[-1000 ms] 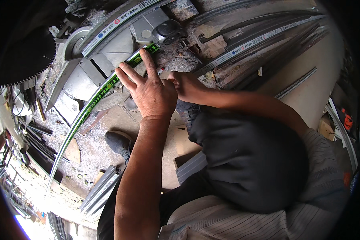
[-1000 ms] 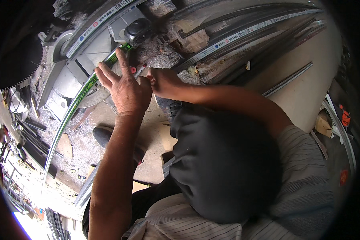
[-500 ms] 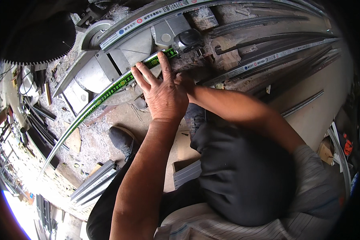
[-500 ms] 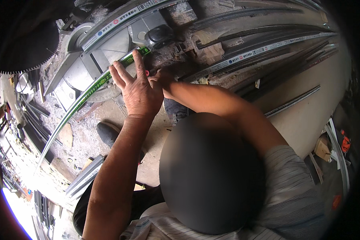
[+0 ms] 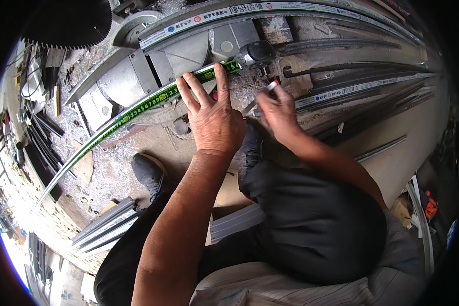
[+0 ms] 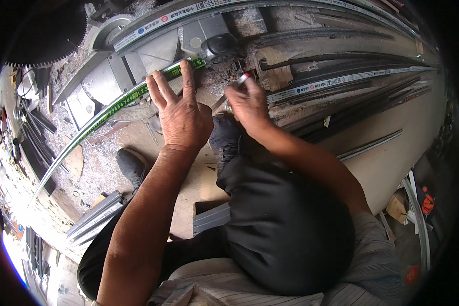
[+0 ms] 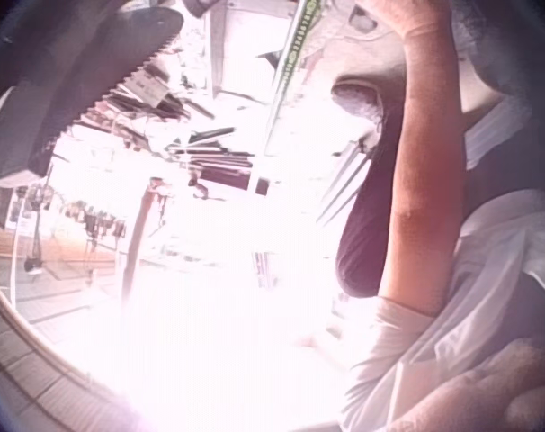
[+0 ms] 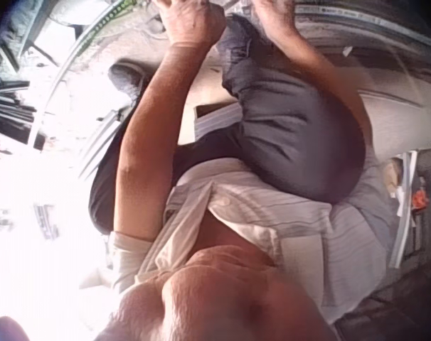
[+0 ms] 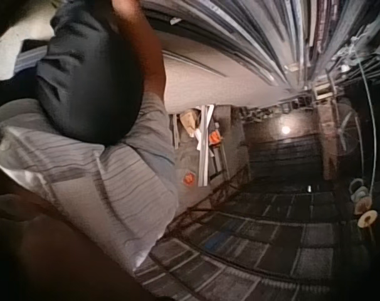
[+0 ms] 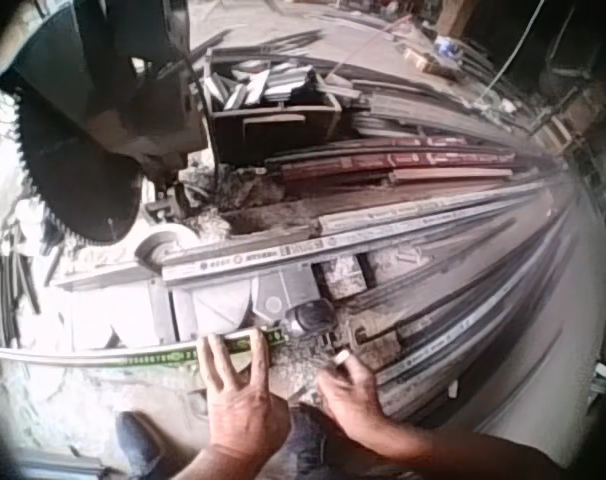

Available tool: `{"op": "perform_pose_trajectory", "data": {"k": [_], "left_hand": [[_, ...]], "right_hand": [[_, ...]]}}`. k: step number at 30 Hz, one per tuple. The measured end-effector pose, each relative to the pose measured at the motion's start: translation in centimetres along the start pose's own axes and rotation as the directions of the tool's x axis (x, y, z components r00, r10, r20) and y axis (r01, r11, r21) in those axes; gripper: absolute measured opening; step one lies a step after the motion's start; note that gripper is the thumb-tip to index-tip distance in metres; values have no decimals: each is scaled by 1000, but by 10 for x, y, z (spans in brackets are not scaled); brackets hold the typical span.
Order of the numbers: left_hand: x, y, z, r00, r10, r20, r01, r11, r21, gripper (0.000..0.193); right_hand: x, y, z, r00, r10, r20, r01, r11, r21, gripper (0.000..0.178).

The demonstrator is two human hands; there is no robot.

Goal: The person measures a metal frame structure with a tape measure, then selects a metal profile from a pile. They measure and mark the profile with a marker, place it on a miter saw, and cut it. The person repeats the measuring and cutting process for additional profiles.

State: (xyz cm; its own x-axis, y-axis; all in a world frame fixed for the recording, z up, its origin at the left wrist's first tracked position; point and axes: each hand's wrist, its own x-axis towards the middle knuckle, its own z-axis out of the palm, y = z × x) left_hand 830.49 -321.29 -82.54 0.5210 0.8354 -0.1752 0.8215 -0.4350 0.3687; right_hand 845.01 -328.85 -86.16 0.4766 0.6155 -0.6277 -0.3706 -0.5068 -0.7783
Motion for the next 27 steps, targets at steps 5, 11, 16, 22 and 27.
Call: {"op": "perform_pose_trajectory", "data": {"k": [5, 11, 16, 22, 27], "left_hand": [[-1, 0, -1, 1000, -15, 5, 15, 1000, 8, 98], [1, 1, 0, 999, -8, -41, 7, 1000, -14, 93], [1, 1, -2, 999, -8, 38, 6, 998, 64, 86], [0, 1, -3, 999, -41, 3, 41, 998, -48, 90], [0, 2, -4, 999, -42, -20, 41, 999, -22, 95]], "right_hand": [[4, -41, -3, 944, -328, -46, 326, 944, -48, 6], [4, -44, 13, 808, -573, 138, 589, 779, -214, 9], [-2, -37, 18, 787, -560, 259, 612, 758, -225, 13], [-3, -40, 12, 774, -540, 331, 616, 764, -192, 14], [-7, -46, 9, 806, -473, 355, 565, 795, -223, 14]]}}
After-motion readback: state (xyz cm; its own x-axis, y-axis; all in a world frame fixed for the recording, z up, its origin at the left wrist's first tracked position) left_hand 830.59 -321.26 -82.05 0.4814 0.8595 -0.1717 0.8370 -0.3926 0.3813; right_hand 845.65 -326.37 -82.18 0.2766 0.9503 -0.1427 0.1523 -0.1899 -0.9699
